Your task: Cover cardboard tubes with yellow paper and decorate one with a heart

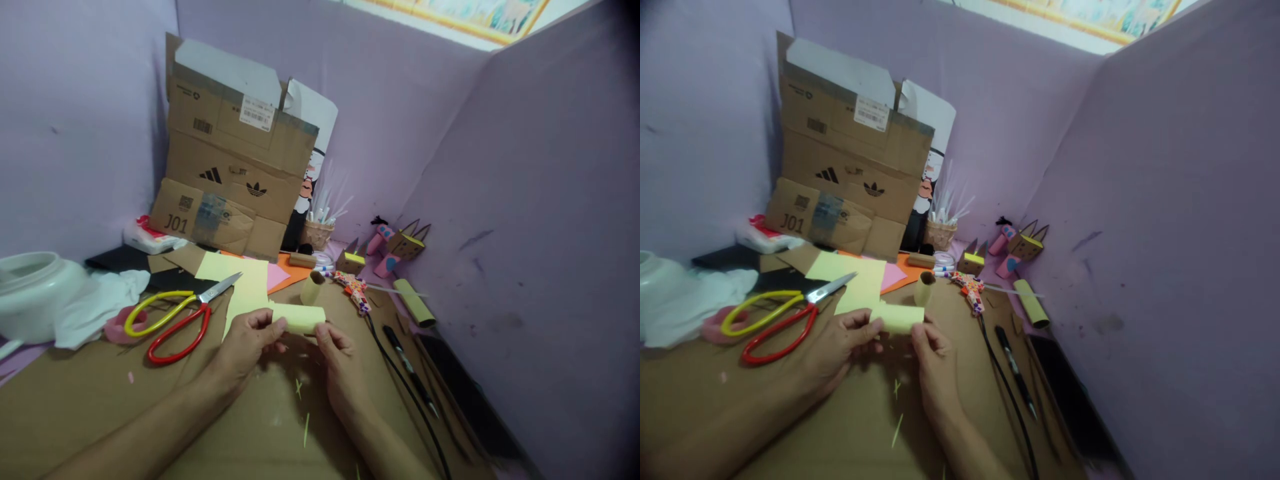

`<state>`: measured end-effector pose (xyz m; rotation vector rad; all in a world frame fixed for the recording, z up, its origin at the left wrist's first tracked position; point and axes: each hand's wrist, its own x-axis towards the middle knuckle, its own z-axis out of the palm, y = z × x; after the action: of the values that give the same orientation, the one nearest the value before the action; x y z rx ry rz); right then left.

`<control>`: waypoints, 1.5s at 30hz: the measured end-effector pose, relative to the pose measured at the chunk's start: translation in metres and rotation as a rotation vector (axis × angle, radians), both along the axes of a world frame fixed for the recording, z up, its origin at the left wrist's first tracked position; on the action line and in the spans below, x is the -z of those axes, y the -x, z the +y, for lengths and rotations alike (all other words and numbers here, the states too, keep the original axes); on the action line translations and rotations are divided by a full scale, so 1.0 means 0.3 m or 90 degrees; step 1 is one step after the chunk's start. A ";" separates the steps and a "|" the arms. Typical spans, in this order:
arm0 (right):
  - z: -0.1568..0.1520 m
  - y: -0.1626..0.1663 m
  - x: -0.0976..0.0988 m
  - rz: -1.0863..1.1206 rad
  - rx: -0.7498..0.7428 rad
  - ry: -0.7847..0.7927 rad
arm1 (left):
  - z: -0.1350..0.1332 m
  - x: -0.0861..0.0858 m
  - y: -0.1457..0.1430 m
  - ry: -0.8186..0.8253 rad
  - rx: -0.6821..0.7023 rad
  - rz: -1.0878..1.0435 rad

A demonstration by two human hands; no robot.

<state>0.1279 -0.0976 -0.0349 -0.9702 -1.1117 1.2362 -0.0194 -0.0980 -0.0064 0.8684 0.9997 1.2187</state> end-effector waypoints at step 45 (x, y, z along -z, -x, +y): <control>0.018 -0.026 -0.007 -0.021 0.047 0.021 | 0.036 0.007 0.055 -0.050 0.007 0.160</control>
<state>0.1358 -0.0921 -0.0327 -1.0505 -1.0751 1.1853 -0.0358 -0.0873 -0.0083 1.1073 1.1513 1.1657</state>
